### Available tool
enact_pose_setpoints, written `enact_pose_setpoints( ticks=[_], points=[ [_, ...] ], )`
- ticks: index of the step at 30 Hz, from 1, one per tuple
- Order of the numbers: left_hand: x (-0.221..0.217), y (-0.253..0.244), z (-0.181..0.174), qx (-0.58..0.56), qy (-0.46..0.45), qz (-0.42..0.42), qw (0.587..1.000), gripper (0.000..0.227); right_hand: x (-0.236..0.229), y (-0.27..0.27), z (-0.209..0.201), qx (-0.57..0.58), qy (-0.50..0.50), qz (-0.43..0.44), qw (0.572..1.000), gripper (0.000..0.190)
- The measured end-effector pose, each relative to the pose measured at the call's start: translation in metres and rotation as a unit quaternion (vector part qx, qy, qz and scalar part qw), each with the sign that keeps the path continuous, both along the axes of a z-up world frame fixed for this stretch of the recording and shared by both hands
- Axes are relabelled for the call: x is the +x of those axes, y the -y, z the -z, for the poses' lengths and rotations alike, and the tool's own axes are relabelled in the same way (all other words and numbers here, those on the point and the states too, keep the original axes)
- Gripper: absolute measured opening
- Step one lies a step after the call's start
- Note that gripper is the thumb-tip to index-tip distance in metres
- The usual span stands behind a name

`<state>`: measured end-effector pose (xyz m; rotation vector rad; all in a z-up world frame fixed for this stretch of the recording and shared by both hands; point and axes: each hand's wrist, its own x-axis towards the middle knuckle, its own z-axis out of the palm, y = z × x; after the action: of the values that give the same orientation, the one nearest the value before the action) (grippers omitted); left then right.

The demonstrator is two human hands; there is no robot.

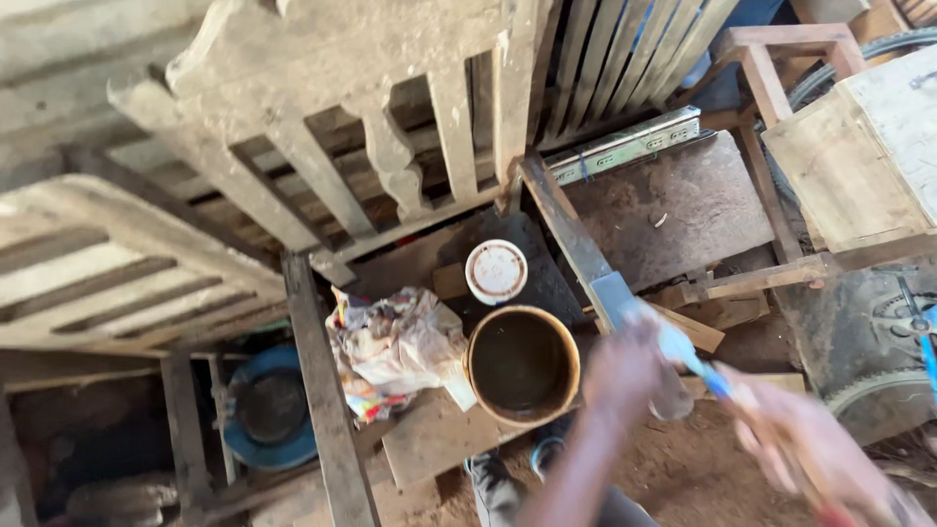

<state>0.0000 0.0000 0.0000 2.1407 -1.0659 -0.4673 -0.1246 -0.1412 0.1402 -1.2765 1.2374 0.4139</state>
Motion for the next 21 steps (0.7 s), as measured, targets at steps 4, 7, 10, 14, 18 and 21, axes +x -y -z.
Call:
enact_pose_setpoints(
  ticks=[4,7,10,14,18,21],
  points=[
    [-0.061,-0.012,-0.021,-0.068,0.063,-0.034,0.995,0.061,-0.042,0.002,0.005,0.008,-0.116,0.218,0.969,0.051],
    [-0.032,0.002,-0.014,-0.055,0.033,-0.031,0.997,0.071,-0.014,0.011,0.011,0.035,-0.064,0.156,0.985,0.049],
    [0.025,0.013,0.002,-0.021,-0.140,-0.060,0.988,0.045,0.029,0.009,0.003,0.012,0.018,0.010,1.000,0.048],
    [0.047,0.019,0.004,-0.092,-0.001,-0.052,0.994,0.050,0.057,0.010,-0.010,-0.004,-0.012,0.036,0.999,0.051],
    [-0.026,0.004,-0.007,0.071,0.036,0.060,0.995,0.027,-0.004,0.004,-0.011,0.033,-0.026,0.077,0.996,0.050],
    [-0.061,-0.003,-0.008,0.016,0.077,-0.008,0.997,0.056,-0.034,0.007,-0.002,0.077,-0.114,0.205,0.969,0.053]
  ],
)
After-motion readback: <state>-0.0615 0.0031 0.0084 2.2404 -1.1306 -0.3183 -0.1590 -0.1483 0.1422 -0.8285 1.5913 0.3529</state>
